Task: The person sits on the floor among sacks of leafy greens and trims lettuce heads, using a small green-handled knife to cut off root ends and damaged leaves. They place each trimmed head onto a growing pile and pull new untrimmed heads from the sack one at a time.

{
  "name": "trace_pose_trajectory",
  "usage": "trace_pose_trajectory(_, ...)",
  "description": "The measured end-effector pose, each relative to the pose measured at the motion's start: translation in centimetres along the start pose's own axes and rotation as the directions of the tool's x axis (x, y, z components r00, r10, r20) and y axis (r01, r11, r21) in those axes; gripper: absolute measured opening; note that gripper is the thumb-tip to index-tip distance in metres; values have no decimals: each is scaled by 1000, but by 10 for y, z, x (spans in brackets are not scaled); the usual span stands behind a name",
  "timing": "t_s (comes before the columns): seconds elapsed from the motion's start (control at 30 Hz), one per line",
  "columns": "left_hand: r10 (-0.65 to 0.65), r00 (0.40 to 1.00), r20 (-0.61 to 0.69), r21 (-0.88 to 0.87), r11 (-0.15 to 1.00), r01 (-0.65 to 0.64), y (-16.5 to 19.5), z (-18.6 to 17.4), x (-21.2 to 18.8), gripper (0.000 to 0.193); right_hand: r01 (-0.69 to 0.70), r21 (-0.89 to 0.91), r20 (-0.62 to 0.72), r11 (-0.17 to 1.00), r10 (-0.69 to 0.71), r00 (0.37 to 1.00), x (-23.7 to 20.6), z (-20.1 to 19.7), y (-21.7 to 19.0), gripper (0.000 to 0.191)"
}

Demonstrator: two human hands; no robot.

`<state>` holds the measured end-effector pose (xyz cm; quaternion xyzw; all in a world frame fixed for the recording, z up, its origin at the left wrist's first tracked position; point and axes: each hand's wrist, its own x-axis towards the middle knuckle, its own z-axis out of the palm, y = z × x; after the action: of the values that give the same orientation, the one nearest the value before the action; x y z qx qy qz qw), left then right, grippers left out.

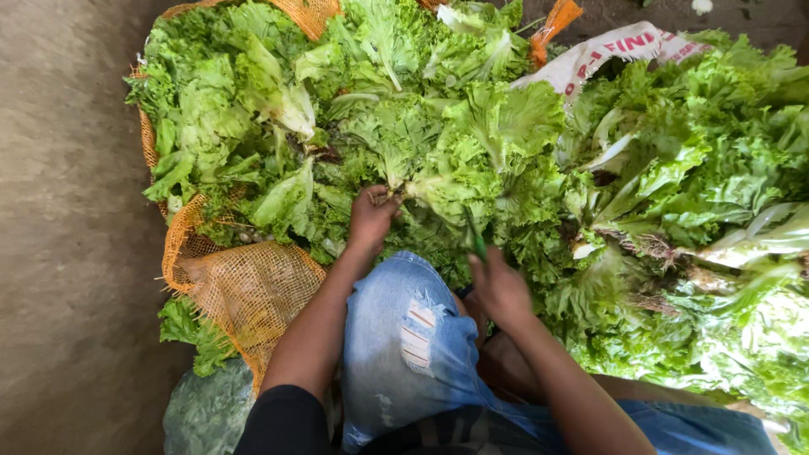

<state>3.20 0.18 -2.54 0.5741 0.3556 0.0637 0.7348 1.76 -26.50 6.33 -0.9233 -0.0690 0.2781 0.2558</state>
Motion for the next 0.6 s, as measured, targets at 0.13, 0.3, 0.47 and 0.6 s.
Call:
trace_pose_trajectory(0.13,119,993,16,11,993,-119,-5,4,-6,37,187,-55,-49,981,-190,981,40,41,-27,38)
trace_pose_trajectory(0.3,46,999,-26,231,972,-39,-3,0,-12,35,234,-97,-3,967,-235,972,63,58,-44,37)
trace_pose_trajectory(0.47,18,1000,-11,173,985,-16,-4,2,-12,33,191,-55,26,980,-190,981,69,62,-50,35)
trace_pose_trajectory(0.6,26,1000,-8,88,996,-25,-13,3,-10,32,226,18,-12,974,-225,974,71,69,-50,35)
